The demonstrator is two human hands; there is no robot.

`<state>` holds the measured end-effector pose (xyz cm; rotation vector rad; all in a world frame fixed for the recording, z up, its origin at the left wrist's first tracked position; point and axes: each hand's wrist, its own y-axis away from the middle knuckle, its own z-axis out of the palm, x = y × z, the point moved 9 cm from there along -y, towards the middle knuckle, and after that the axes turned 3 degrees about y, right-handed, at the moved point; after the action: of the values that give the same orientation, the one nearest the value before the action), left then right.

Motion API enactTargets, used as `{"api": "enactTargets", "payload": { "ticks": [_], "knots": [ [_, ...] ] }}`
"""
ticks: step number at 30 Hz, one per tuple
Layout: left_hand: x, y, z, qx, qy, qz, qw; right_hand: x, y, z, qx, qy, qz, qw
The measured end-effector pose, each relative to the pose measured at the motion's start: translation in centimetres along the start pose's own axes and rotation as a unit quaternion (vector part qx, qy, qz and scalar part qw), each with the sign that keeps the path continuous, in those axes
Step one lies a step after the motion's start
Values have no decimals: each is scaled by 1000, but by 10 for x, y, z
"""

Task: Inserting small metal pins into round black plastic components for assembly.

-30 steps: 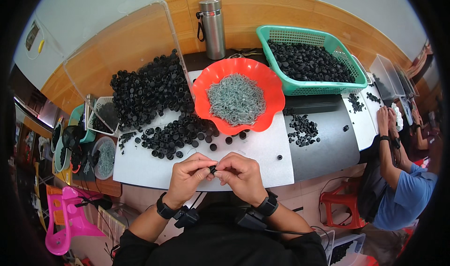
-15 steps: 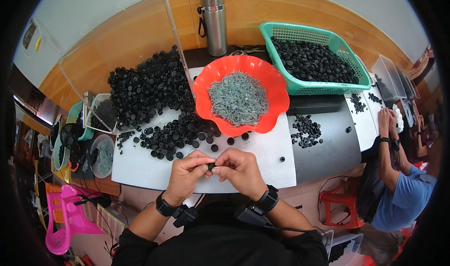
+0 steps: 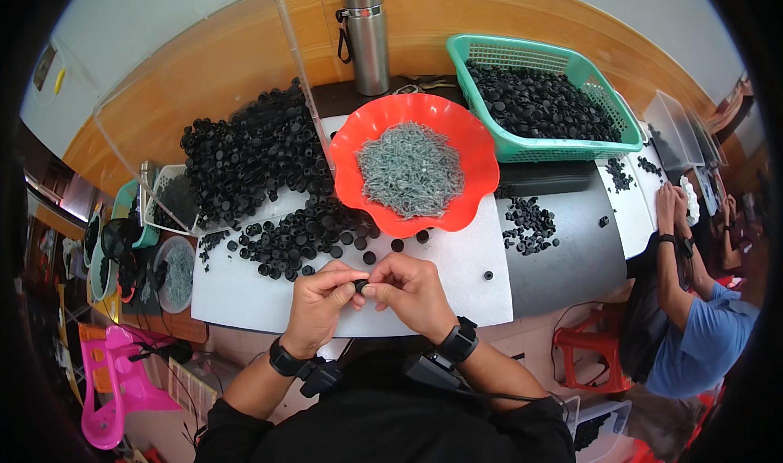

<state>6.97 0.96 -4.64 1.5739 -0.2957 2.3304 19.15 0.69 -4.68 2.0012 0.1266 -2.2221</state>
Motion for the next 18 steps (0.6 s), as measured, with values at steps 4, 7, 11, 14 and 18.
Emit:
{"api": "enactTargets", "payload": {
  "ticks": [4,7,11,14,18],
  "knots": [
    [1,2,0,9,-14,15,1000,2,0,1,-5,2,2,1000],
    [1,1,-2,20,3,4,1000,-2,0,2,-1,-1,-11,1000],
    [-3,3,-6,40,60,-18,997,-5,3,4,2,-11,-27,1000],
    [-7,4,-8,31,100,-28,994,-7,8,6,-1,-26,-37,999],
    [-7,3,-8,24,123,-31,992,-5,8,6,-2,-37,-33,999]
  ]
}}
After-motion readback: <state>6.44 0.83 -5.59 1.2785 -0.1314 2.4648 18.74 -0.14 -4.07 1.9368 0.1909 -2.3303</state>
